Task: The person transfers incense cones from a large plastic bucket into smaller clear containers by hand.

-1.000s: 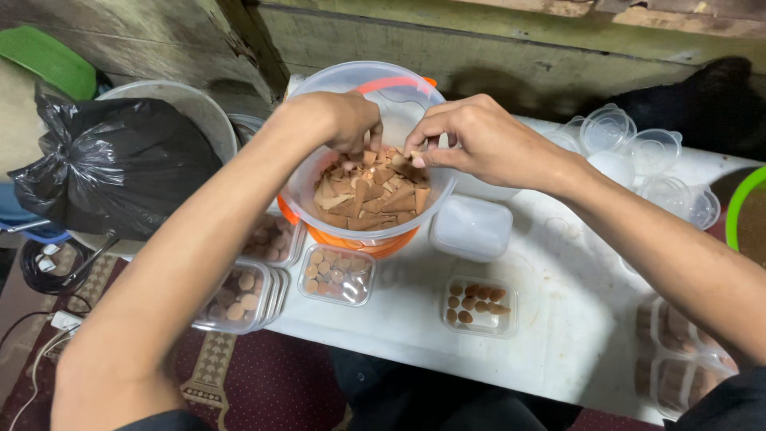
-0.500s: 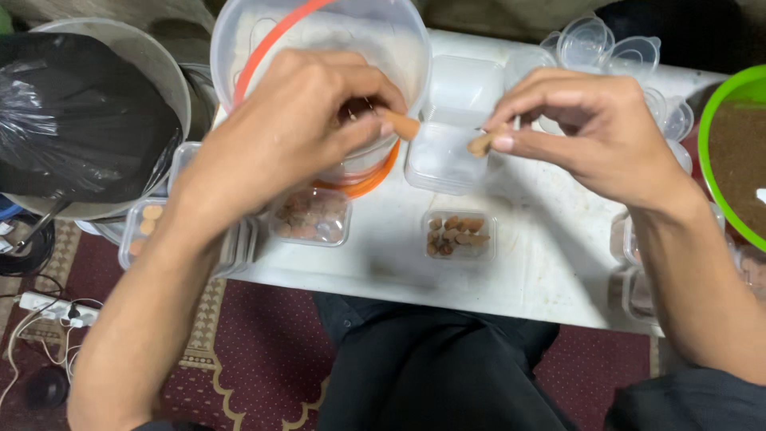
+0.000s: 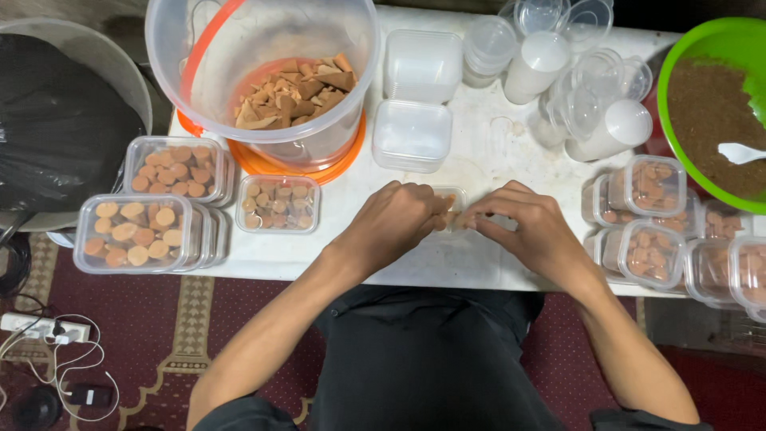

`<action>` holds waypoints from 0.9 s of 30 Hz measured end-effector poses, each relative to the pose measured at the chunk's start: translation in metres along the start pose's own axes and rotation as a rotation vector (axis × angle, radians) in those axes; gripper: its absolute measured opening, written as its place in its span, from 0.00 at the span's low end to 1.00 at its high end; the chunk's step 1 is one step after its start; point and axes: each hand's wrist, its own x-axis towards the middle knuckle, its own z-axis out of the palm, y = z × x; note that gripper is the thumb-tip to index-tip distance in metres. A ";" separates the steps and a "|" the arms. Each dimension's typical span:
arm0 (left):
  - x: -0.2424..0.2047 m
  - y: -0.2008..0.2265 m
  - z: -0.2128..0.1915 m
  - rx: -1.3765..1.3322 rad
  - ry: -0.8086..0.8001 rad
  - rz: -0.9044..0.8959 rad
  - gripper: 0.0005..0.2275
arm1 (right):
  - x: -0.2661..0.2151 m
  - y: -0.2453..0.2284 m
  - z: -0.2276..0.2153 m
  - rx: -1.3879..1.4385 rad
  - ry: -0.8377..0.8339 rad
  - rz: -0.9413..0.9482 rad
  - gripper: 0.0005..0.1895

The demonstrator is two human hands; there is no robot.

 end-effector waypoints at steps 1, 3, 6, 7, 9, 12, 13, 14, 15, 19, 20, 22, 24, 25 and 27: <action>0.002 -0.001 0.007 0.073 0.007 -0.004 0.05 | -0.001 -0.001 0.004 -0.032 -0.004 0.028 0.06; 0.005 -0.007 0.023 0.149 0.015 -0.007 0.05 | -0.003 -0.001 0.011 -0.064 -0.006 0.055 0.04; 0.007 -0.014 0.043 0.224 0.018 0.000 0.04 | -0.005 0.005 0.020 -0.129 -0.007 0.082 0.03; 0.007 -0.010 0.041 0.240 0.024 0.002 0.03 | -0.005 0.009 0.023 -0.154 -0.032 0.084 0.03; 0.008 -0.009 0.043 0.255 0.030 0.003 0.03 | -0.005 0.016 0.028 -0.179 -0.058 0.087 0.03; 0.010 -0.013 0.049 0.315 0.029 0.023 0.04 | -0.004 0.027 0.035 -0.219 -0.106 0.116 0.03; 0.010 -0.011 0.047 0.328 0.029 0.025 0.04 | -0.006 0.033 0.037 -0.246 -0.112 0.133 0.03; 0.010 -0.010 0.046 0.341 0.028 0.028 0.05 | -0.007 0.040 0.040 -0.273 -0.117 0.150 0.03; 0.011 -0.012 0.051 0.340 0.026 0.028 0.05 | -0.006 0.038 0.040 -0.272 -0.118 0.153 0.03; 0.012 -0.014 0.059 0.355 0.062 0.025 0.04 | -0.003 0.037 0.041 -0.274 -0.159 0.190 0.03; 0.010 -0.013 0.059 0.352 0.075 0.028 0.04 | -0.003 0.037 0.042 -0.280 -0.182 0.195 0.03; 0.012 -0.013 0.059 0.357 0.082 0.016 0.04 | -0.002 0.038 0.043 -0.286 -0.189 0.201 0.03; 0.013 -0.015 0.061 0.357 0.086 0.010 0.04 | -0.002 0.037 0.044 -0.292 -0.197 0.214 0.03; 0.013 -0.017 0.063 0.351 0.086 0.013 0.04 | -0.002 0.035 0.043 -0.293 -0.201 0.212 0.03; 0.013 -0.017 0.062 0.345 0.086 0.016 0.04 | -0.001 0.035 0.043 -0.294 -0.205 0.212 0.04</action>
